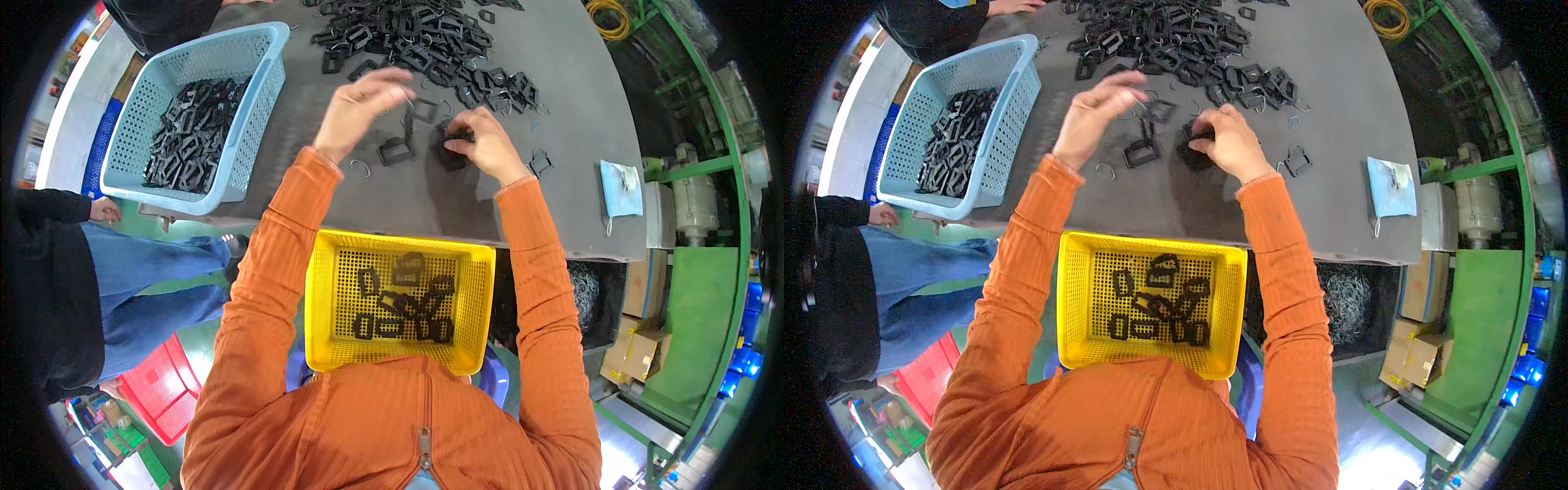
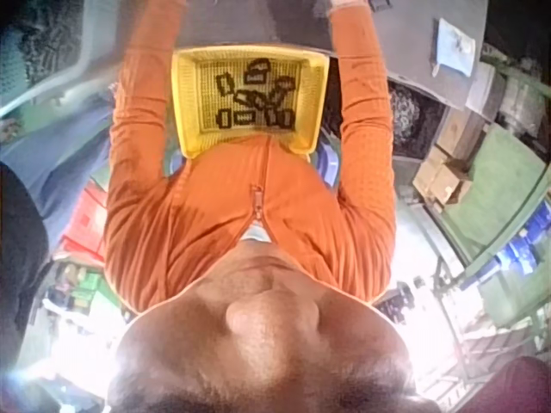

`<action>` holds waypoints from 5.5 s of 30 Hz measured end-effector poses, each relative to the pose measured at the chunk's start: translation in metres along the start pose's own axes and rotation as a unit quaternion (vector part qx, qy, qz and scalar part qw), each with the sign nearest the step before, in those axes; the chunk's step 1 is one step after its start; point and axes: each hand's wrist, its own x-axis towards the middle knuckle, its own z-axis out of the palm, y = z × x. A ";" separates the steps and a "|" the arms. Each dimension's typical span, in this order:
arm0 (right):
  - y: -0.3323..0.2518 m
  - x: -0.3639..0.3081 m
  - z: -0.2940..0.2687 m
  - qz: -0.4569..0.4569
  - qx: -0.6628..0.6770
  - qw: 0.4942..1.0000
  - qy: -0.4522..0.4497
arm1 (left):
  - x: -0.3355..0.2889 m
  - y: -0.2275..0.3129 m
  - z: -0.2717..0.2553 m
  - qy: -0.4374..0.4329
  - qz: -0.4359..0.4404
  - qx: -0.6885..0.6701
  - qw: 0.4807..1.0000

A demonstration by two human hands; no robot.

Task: The person detaches metal wire clips from black plastic buckles by hand and places the separated plastic buckles into a yellow basket.

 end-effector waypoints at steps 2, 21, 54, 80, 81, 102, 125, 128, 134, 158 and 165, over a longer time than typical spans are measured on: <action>-0.005 -0.007 0.005 -0.009 0.017 0.999 0.050 | -0.003 -0.012 0.000 0.009 0.011 -0.041 0.999; -0.038 -0.053 -0.001 0.003 0.187 0.976 0.112 | 0.001 -0.036 0.013 0.237 -0.119 -0.469 0.842; -0.029 0.006 0.015 0.026 0.100 0.994 -0.016 | -0.035 -0.027 -0.009 0.074 -0.298 -0.421 0.853; 0.008 -0.089 -0.020 0.187 -0.145 0.950 0.205 | -0.015 -0.028 0.033 -0.026 0.027 0.250 0.968; 0.014 -0.087 -0.022 0.219 -0.162 0.944 0.183 | -0.005 -0.036 0.032 0.018 0.062 0.279 0.958; 0.093 -0.086 -0.065 0.299 -0.029 0.943 0.142 | 0.063 -0.024 -0.041 0.030 -0.179 0.247 0.952; -0.031 -0.016 0.007 0.145 0.066 0.983 0.095 | -0.019 -0.045 -0.049 0.115 0.035 0.395 0.911; -0.044 -0.048 0.000 0.056 0.186 0.980 -0.039 | -0.012 -0.065 -0.056 0.063 0.060 0.525 0.847; 0.011 -0.070 -0.028 0.055 0.031 0.976 0.207 | 0.022 -0.068 -0.021 -0.066 0.028 0.595 0.800; -0.063 -0.008 0.069 -0.236 -0.042 0.970 0.035 | -0.113 0.035 0.004 0.271 0.033 0.305 0.912; -0.125 0.007 0.125 -0.206 -0.229 0.940 0.144 | -0.132 0.069 -0.002 0.326 0.028 0.240 0.914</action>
